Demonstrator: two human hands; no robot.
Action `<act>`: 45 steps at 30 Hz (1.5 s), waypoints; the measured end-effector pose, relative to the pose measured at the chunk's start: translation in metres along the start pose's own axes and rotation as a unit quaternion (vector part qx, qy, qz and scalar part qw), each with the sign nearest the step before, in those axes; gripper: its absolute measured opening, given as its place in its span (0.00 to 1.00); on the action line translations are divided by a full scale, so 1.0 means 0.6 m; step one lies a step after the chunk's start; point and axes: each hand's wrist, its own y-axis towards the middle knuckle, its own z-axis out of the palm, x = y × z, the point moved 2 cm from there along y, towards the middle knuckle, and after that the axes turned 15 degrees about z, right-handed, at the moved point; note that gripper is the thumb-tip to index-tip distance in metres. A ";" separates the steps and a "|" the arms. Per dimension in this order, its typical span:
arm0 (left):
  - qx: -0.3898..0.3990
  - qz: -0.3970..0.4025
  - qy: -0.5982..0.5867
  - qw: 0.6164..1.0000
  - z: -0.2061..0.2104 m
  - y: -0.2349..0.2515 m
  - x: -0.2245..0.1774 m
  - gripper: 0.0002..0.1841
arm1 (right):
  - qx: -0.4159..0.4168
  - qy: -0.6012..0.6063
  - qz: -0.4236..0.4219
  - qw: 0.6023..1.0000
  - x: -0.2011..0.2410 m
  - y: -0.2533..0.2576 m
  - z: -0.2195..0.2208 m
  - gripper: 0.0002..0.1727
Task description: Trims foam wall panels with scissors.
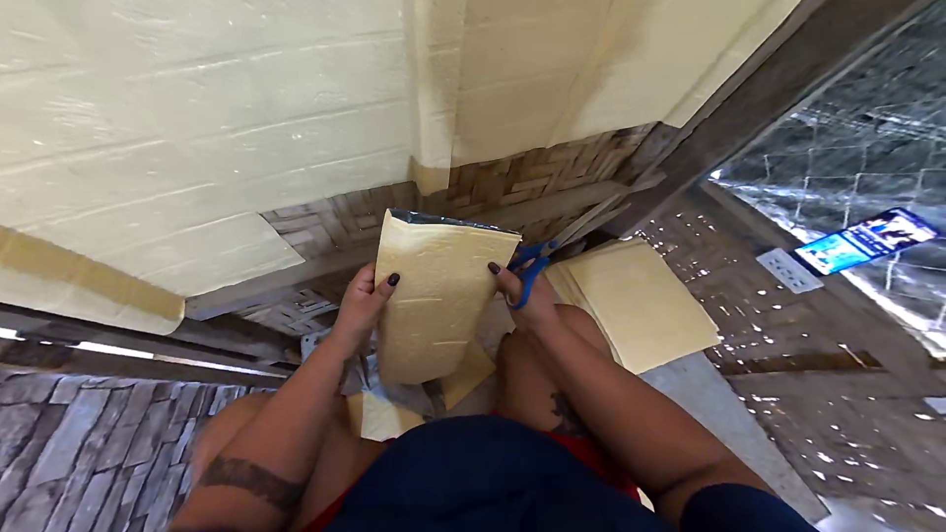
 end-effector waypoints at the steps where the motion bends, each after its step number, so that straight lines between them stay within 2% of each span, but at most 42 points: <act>1: -0.007 -0.007 0.018 1.000 0.002 0.001 -0.002 0.13 | -0.001 -0.004 0.001 1.000 0.000 0.000 0.000 0.18; 6: -0.046 -0.016 0.058 0.997 0.007 0.003 0.000 0.09 | 0.003 -0.030 0.008 1.000 0.006 -0.009 0.004 0.16; 19: -0.074 -0.005 0.029 0.997 0.014 0.000 0.005 0.06 | 0.019 -0.009 0.009 1.000 0.001 -0.008 0.002 0.16; 25: -0.078 -0.002 0.032 0.996 0.019 -0.002 0.006 0.06 | 0.013 -0.025 0.015 0.999 0.002 -0.012 0.000 0.18; 29: -0.069 0.002 0.046 0.997 0.015 -0.004 0.006 0.08 | 0.001 -0.037 0.003 0.999 0.006 -0.016 0.005 0.16; 35: -0.053 0.048 0.029 0.997 0.018 -0.003 0.012 0.10 | 0.011 -0.043 -0.004 0.999 0.011 -0.012 0.006 0.14; 38: 0.004 0.036 -0.005 0.999 0.021 -0.005 0.020 0.17 | -0.021 -0.028 -0.004 0.999 0.018 -0.015 0.005 0.12; 43: 0.073 -0.091 -0.008 0.993 0.033 -0.016 0.033 0.34 | -0.089 0.034 0.005 0.995 0.021 -0.004 -0.006 0.16; 45: 0.095 -0.124 0.000 0.988 0.031 -0.018 0.041 0.34 | -0.107 0.047 0.000 0.993 0.021 0.002 -0.013 0.17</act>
